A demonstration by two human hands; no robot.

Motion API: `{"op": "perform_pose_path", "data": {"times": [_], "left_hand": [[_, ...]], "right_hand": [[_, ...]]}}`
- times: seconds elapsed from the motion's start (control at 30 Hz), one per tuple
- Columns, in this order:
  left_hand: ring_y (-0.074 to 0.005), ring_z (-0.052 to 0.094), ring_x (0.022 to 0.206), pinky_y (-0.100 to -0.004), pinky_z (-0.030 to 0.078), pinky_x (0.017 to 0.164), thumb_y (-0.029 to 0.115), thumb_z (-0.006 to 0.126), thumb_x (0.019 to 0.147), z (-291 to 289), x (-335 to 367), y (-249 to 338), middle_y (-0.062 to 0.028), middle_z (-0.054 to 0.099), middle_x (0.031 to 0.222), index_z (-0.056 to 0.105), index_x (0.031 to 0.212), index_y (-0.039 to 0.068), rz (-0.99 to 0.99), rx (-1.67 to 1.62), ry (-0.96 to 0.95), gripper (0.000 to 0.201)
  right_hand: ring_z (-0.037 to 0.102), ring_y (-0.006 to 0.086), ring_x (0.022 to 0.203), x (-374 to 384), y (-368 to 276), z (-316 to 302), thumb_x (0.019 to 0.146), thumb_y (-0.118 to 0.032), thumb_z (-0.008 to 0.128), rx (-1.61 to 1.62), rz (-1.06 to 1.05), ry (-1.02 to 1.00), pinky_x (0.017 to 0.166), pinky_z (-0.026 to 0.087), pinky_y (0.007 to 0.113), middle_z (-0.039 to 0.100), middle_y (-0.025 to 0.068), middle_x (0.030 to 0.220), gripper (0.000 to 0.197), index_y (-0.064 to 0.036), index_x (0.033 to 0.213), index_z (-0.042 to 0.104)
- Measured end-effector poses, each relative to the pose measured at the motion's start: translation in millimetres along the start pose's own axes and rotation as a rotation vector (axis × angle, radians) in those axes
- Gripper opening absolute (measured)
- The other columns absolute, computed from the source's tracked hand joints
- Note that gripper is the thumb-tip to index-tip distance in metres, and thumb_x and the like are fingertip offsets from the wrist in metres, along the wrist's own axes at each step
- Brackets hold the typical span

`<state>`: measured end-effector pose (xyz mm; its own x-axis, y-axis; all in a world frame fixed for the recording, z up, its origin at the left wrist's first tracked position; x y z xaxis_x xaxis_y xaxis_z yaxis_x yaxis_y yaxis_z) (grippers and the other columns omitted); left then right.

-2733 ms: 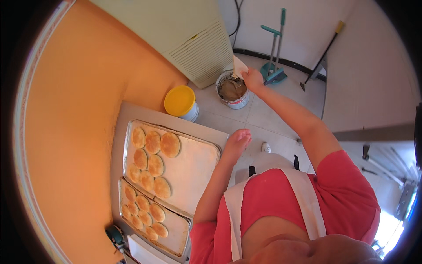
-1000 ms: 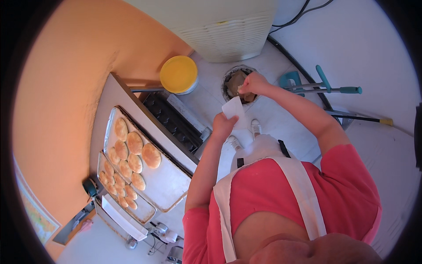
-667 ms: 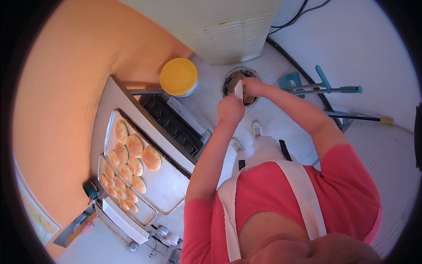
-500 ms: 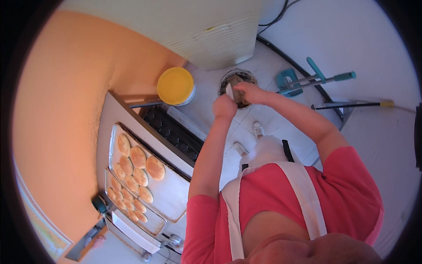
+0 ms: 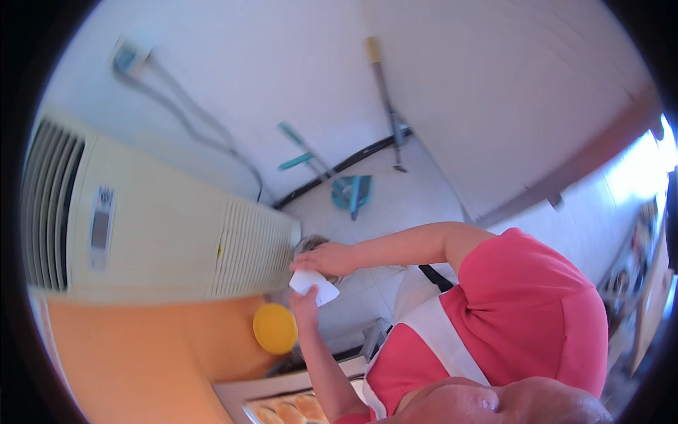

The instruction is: The person prepares baking trays, wipes down a large plastic bin, discards a paper liner, checks the oven, and uses heat-resistant gloves to remove trays of baked buns from the oven.

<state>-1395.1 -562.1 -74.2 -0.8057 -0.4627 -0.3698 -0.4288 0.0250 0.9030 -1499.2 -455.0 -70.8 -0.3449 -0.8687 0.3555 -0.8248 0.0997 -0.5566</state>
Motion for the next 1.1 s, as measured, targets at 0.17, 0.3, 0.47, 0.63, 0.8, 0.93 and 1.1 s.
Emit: {"op": "perform_pose_path", "data": {"times": [0.17,0.3,0.47,0.63,0.8,0.93,1.1], "left_hand": [[-0.0176,0.054,0.076,-0.0303,0.043,0.069,0.006,0.056,0.069,54.9,-43.1,15.3,-0.0092,0.057,0.084,0.052,0.095,-0.003,0.332,0.347,-0.166,0.028],[-0.0302,0.056,0.076,-0.0369,0.042,0.068,0.022,0.057,0.068,100.8,-87.8,-50.9,-0.0177,0.057,0.082,0.053,0.089,-0.003,0.29,1.044,-0.26,0.033],[-0.0299,0.057,0.072,-0.0363,0.043,0.064,0.023,0.058,0.067,181.3,-102.3,-145.4,-0.0166,0.058,0.077,0.056,0.083,-0.002,0.501,1.137,-0.467,0.03],[-0.0285,0.057,0.076,-0.0357,0.043,0.066,0.022,0.056,0.069,267.2,-166.3,-65.5,-0.0168,0.058,0.08,0.056,0.086,-0.002,0.511,0.969,-0.531,0.03],[-0.0271,0.057,0.079,-0.0351,0.043,0.067,0.021,0.054,0.071,437.2,-279.6,-23.8,-0.0171,0.058,0.084,0.055,0.089,-0.003,0.638,0.663,-0.689,0.03],[-0.0155,0.054,0.078,-0.0291,0.042,0.069,0.016,0.055,0.074,568.8,-347.6,2.2,-0.0087,0.058,0.084,0.054,0.09,-0.003,0.82,0.487,-0.956,0.024],[-0.013,0.052,0.079,-0.0266,0.041,0.07,0.012,0.053,0.077,633.0,-392.7,97.1,-0.0058,0.056,0.087,0.053,0.094,-0.001,0.802,0.234,-0.941,0.021]], "right_hand": [[0.052,0.0308,0.083,-175.8,40.6,-21.8,0.07,-0.017,0.05,-0.046,0.666,-0.317,0.07,0.04,0.041,0.055,0.0155,0.089,0.025,-0.006,0.092,0.051],[0.052,0.0288,0.084,-327.8,4.0,-54.4,0.067,-0.012,0.05,-0.007,0.879,-0.257,0.07,0.041,0.039,0.055,0.0136,0.086,0.021,-0.0067,0.087,0.055],[0.049,0.0316,0.09,-624.6,-17.3,-40.2,0.062,-0.003,0.051,0.151,1.587,0.24,0.077,0.04,0.038,0.052,0.0152,0.097,0.032,-0.0053,0.094,0.054],[0.054,0.0324,0.078,-803.8,-171.6,-60.4,0.066,-0.003,0.043,0.015,2.253,0.739,0.067,0.044,0.038,0.055,0.0214,0.084,0.019,-0.0008,0.076,0.058],[0.054,0.0303,0.08,-959.3,-228.5,-29.1,0.065,-0.006,0.047,0.01,2.414,0.43,0.067,0.044,0.038,0.056,0.0184,0.083,0.018,-0.0028,0.078,0.059],[0.056,0.0275,0.076,-980.1,-227.7,-71.9,0.068,-0.009,0.047,-0.02,2.401,0.827,0.062,0.045,0.035,0.058,0.0154,0.078,0.014,-0.0052,0.075,0.059],[0.056,0.0153,0.052,-964.9,-150.3,-180.6,0.07,-0.013,0.051,0.264,1.844,1.353,0.053,0.045,0.029,0.057,0.0063,0.058,0.009,-0.0053,0.074,0.055]]}}
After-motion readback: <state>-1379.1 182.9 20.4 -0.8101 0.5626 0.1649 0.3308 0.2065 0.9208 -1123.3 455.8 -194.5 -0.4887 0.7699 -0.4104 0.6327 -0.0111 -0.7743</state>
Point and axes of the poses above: each hand's wrist, its own x-axis towards the middle knuckle, its own z-axis out of the palm, y = z × x, the point moved 4 cm from there along x, towards the middle knuckle
